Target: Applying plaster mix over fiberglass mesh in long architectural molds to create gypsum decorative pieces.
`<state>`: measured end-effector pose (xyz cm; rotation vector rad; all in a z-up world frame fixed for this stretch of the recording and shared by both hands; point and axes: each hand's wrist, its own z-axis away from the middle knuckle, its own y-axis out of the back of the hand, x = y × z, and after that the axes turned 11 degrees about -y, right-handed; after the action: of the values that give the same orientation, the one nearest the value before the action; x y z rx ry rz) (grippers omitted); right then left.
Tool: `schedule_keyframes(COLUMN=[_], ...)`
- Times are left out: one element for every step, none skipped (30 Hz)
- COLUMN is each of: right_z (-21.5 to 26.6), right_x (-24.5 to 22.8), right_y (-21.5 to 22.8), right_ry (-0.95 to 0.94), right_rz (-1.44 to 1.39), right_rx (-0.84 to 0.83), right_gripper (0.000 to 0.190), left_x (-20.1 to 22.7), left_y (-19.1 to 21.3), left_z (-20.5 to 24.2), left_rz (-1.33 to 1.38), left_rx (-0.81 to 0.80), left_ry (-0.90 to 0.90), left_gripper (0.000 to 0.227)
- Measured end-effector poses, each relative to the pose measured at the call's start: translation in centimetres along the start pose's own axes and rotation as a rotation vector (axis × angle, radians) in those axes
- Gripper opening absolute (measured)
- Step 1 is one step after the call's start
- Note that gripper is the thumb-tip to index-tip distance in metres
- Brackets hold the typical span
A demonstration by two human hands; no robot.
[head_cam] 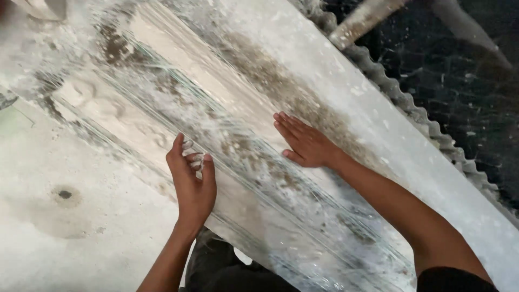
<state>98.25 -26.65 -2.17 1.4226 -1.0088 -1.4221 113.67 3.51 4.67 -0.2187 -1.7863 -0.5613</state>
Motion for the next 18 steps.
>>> schedule_keyframes(right_z=[2.6,5.2,8.6,12.4,15.2,17.7,21.3,24.5,26.7,29.2,31.9,34.5,36.7,38.8,41.3,43.1,45.2,47.4], right_x=[0.2,0.4,0.6,0.2,0.6,1.0,1.1,1.2,1.7,2.2,2.3,2.5,2.6,2.8,2.9,2.7,2.6,2.5], right_y=[-0.2,-0.4,-0.5,-1.0,-0.9,-0.7,-0.9,-1.0,-0.9,-0.8,-1.0,-1.4,-1.3,-1.3,-1.4,-1.3,-1.1,-0.9], right_ry=[0.003,0.007,0.011,0.013,0.023,0.034,0.035,0.015,0.001,0.009,0.012,0.014,0.018,0.014,0.003,-0.003,0.002,0.007], right_rz=[-0.006,0.019,0.043,0.035,0.043,0.051,0.049,0.057,0.075,0.084,0.095,0.106,0.101,0.097,0.094,0.091,0.128,0.164], right_rx=[0.005,0.020,0.022,0.014,0.024,0.035,0.033,0.020,0.018,0.028,0.011,-0.005,-0.011,-0.012,-0.012,-0.017,-0.010,-0.003], right_gripper=[0.075,0.075,0.075,0.075,0.075,0.075,0.075,0.076,0.076,0.076,0.077,0.078,0.078,0.078,0.077,0.077,0.077,0.076], left_x=[1.3,2.5,3.8,5.2,6.4,7.7,8.5,9.3,9.7,10.8,11.9,12.7,13.8,14.8,15.7,16.1,16.5,16.9], left_y=[-1.3,-2.6,-4.3,-5.7,-7.4,-9.0,-10.9,-12.5,-14.1,-15.3,-16.4,-17.4,-18.1,-18.9,-19.6,-20.2,-20.9,-21.6], left_z=[2.5,5.2,8.3,12.5,15.6,18.4,21.8,25.0,27.4,29.0,31.1,33.1,34.6,36.0,37.5,39.1,40.8,42.5], left_rz=[-0.008,-0.018,-0.023,-0.027,-0.046,-0.066,-0.067,-0.066,-0.063,-0.062,-0.041,-0.020,-0.022,-0.036,-0.048,-0.047,-0.042,-0.037], left_rx=[0.000,0.003,0.006,0.006,-0.002,-0.009,-0.009,-0.030,-0.045,-0.036,-0.060,-0.084,-0.081,-0.087,-0.100,-0.106,-0.109,-0.113], left_ry=[-0.002,-0.031,-0.048,-0.037,-0.020,-0.004,-0.002,0.052,0.091,0.079,0.079,0.080,0.087,0.067,0.044,0.049,0.043,0.037], left_gripper=[0.065,0.065,0.065,0.065,0.065,0.065,0.065,0.066,0.068,0.068,0.067,0.066,0.066,0.065,0.064,0.064,0.065,0.065])
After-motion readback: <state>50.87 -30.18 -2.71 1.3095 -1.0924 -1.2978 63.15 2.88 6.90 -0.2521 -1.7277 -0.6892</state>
